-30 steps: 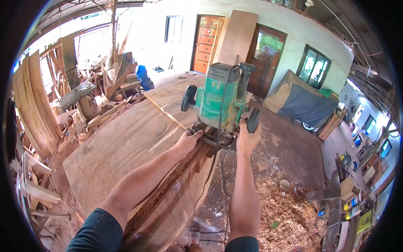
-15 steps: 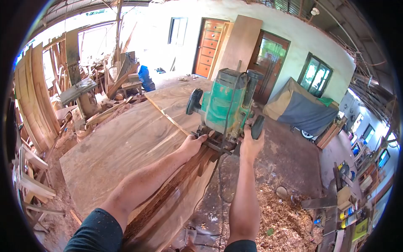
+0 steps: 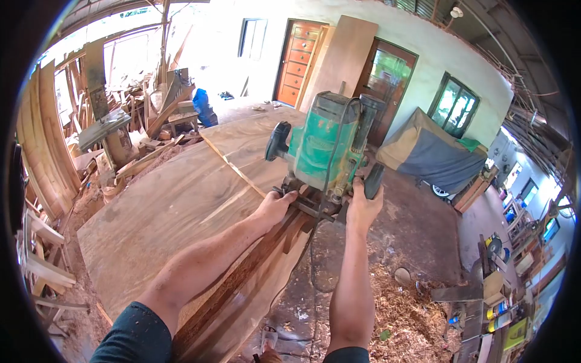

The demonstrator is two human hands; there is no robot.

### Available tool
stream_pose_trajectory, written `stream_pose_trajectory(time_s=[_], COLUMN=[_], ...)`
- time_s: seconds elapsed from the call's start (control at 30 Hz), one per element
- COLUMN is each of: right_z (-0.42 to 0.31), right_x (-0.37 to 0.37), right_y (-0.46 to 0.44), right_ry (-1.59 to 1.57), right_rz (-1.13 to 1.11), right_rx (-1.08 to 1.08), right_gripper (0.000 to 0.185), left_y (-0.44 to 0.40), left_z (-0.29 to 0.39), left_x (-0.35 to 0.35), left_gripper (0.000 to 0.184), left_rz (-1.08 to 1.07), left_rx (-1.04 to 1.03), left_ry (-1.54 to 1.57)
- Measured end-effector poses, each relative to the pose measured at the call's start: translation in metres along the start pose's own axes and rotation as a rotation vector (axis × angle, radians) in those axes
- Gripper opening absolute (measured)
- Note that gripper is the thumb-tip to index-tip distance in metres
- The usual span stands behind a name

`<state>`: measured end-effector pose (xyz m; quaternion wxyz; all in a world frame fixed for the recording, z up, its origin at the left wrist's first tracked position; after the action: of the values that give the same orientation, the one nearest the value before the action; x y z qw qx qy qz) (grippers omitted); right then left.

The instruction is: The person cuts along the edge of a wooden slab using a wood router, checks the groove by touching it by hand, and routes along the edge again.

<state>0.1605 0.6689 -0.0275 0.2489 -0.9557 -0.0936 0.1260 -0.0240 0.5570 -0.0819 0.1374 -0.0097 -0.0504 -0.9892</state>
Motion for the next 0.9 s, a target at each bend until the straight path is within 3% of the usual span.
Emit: stream_pose_trajectory(time_s=[0.9], right_z=[0.015], right_x=[0.001], right_y=[-0.025], right_ry=[-0.016], right_rz=[-0.002], right_rx=[0.023], right_gripper=[0.024], left_y=[-0.037], left_z=[-0.006], left_x=[-0.004], left_gripper=[0.055], left_rz=[0.042], left_rx=[-0.007], left_ry=[-0.032])
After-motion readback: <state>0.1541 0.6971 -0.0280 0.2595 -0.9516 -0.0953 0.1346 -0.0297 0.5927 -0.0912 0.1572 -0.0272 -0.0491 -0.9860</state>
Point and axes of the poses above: each hand's wrist, its own y-axis away from the middle knuckle, its own x-axis out of the back of the hand, z = x × y, the point moved 3 cm from there along -y, towards the middle knuckle, and after that the axes turned 13 degrees about -z, right-handed, at the moved point
